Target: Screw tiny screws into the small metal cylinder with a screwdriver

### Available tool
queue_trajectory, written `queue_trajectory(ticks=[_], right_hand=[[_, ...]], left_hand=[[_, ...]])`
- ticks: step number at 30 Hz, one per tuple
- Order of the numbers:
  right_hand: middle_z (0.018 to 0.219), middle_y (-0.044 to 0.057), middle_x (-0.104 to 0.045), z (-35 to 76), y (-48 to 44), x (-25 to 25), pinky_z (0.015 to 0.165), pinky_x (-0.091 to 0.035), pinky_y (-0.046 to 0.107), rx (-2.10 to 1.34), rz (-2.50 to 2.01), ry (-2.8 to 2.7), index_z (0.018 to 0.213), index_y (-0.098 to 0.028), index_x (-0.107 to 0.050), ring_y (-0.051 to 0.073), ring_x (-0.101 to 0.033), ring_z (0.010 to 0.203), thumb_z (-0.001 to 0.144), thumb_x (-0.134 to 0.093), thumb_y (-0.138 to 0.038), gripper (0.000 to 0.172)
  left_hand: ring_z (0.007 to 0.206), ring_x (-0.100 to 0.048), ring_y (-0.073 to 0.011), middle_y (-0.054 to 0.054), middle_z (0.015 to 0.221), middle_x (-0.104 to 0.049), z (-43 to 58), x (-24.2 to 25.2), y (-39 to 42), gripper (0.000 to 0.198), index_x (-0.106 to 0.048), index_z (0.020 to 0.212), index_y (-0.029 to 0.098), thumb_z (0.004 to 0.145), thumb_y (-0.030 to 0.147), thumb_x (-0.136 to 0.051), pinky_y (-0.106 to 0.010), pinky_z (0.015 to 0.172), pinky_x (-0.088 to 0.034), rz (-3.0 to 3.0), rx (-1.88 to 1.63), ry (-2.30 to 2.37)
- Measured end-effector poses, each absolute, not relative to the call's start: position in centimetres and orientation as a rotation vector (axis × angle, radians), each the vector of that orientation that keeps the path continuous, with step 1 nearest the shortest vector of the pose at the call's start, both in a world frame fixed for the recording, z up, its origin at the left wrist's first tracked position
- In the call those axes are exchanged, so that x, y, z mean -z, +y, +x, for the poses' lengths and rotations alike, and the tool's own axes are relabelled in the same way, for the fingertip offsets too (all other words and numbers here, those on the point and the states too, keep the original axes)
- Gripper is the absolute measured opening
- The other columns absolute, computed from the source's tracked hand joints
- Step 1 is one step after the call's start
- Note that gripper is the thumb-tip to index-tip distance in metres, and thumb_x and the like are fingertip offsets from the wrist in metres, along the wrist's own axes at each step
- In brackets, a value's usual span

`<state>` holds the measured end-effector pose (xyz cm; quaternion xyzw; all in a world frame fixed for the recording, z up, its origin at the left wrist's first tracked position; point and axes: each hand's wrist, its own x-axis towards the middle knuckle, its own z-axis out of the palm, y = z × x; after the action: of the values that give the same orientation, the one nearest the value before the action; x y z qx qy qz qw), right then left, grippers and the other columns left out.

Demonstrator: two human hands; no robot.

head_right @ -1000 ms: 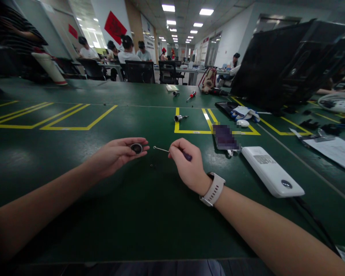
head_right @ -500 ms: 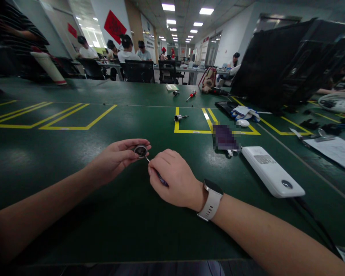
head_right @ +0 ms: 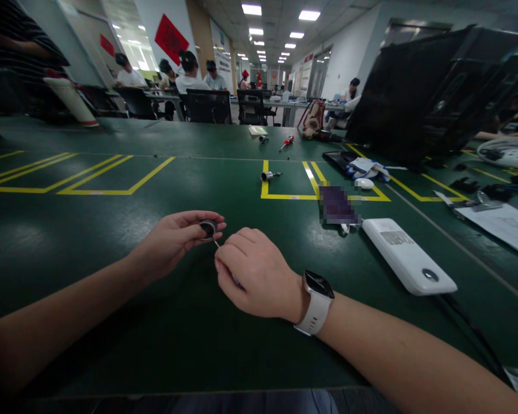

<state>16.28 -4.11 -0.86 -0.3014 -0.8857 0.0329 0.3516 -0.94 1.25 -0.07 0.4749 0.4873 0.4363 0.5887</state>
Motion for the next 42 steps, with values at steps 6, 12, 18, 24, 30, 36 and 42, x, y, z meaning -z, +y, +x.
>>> queue_trajectory(ticks=[6,12,18,24,30,36,42], right_hand=[[0.078,0.008,-0.059,16.0,-4.1,0.7,0.071,-0.041,0.032,-0.153,-0.823,-2.272,0.081,-0.011,-0.056,0.017,-0.049,0.075,0.085,-0.045,-0.013,0.013],[0.074,0.004,-0.057,16.1,-4.3,0.6,0.068,-0.042,0.029,-0.287,-0.833,-2.110,0.079,-0.013,-0.055,0.014,-0.051,0.071,0.084,-0.047,-0.011,0.010],[0.060,-0.001,-0.054,17.2,-3.5,0.5,0.055,-0.039,0.026,-0.541,-1.020,-1.686,0.063,-0.016,-0.053,0.012,-0.050,0.057,0.081,-0.047,-0.015,0.019],[0.051,-0.003,-0.050,18.0,-1.6,1.5,0.052,-0.038,0.026,-0.806,-1.201,-1.484,0.058,-0.018,-0.052,0.012,-0.048,0.052,0.075,-0.047,-0.016,0.018],[0.052,-0.003,-0.051,18.0,-1.3,1.9,0.052,-0.039,0.027,-0.898,-1.210,-1.480,0.058,-0.018,-0.053,0.012,-0.050,0.052,0.074,-0.048,-0.018,0.016],[0.052,-0.004,-0.050,17.9,-1.3,1.9,0.053,-0.038,0.027,-0.925,-1.175,-1.521,0.058,-0.018,-0.052,0.012,-0.049,0.052,0.074,-0.048,-0.019,0.017],[0.055,-0.003,-0.051,17.7,-1.5,1.9,0.055,-0.040,0.027,-0.999,-1.156,-1.596,0.062,-0.017,-0.054,0.012,-0.051,0.055,0.077,-0.048,-0.019,0.016]], left_hand=[[0.074,-0.066,-0.0156,-0.007,0.088,-0.071,-0.9,0.0,1.1,0.024,-0.069,0.086,0.012,0.062,0.011,-0.065,-0.029,0.077,-0.053,1.124,-1.013,1.150],[0.078,-0.067,-0.0171,-0.008,0.090,-0.072,-1.1,0.3,1.4,0.024,-0.071,0.085,0.013,0.062,0.009,-0.063,-0.030,0.078,-0.054,1.138,-1.023,1.147],[0.086,-0.067,-0.0180,-0.009,0.099,-0.071,-0.9,-0.2,1.4,0.025,-0.069,0.086,0.012,0.066,0.002,-0.058,-0.028,0.079,-0.056,1.091,-1.035,1.173],[0.089,-0.067,-0.0194,-0.010,0.102,-0.070,-0.8,-0.6,1.1,0.023,-0.069,0.087,0.012,0.068,0.002,-0.060,-0.029,0.081,-0.056,1.090,-1.021,1.189],[0.086,-0.068,-0.0189,-0.010,0.098,-0.071,-1.0,-0.2,1.3,0.022,-0.069,0.088,0.011,0.070,0.003,-0.059,-0.028,0.081,-0.056,1.106,-1.011,1.192],[0.087,-0.068,-0.0191,-0.009,0.098,-0.070,-1.0,-0.1,1.4,0.023,-0.069,0.086,0.012,0.071,0.001,-0.056,-0.027,0.078,-0.057,1.098,-1.020,1.193],[0.089,-0.067,-0.0200,-0.010,0.099,-0.070,-1.1,0.0,1.5,0.021,-0.069,0.085,0.012,0.070,0.002,-0.058,-0.027,0.077,-0.057,1.088,-0.996,1.186]])
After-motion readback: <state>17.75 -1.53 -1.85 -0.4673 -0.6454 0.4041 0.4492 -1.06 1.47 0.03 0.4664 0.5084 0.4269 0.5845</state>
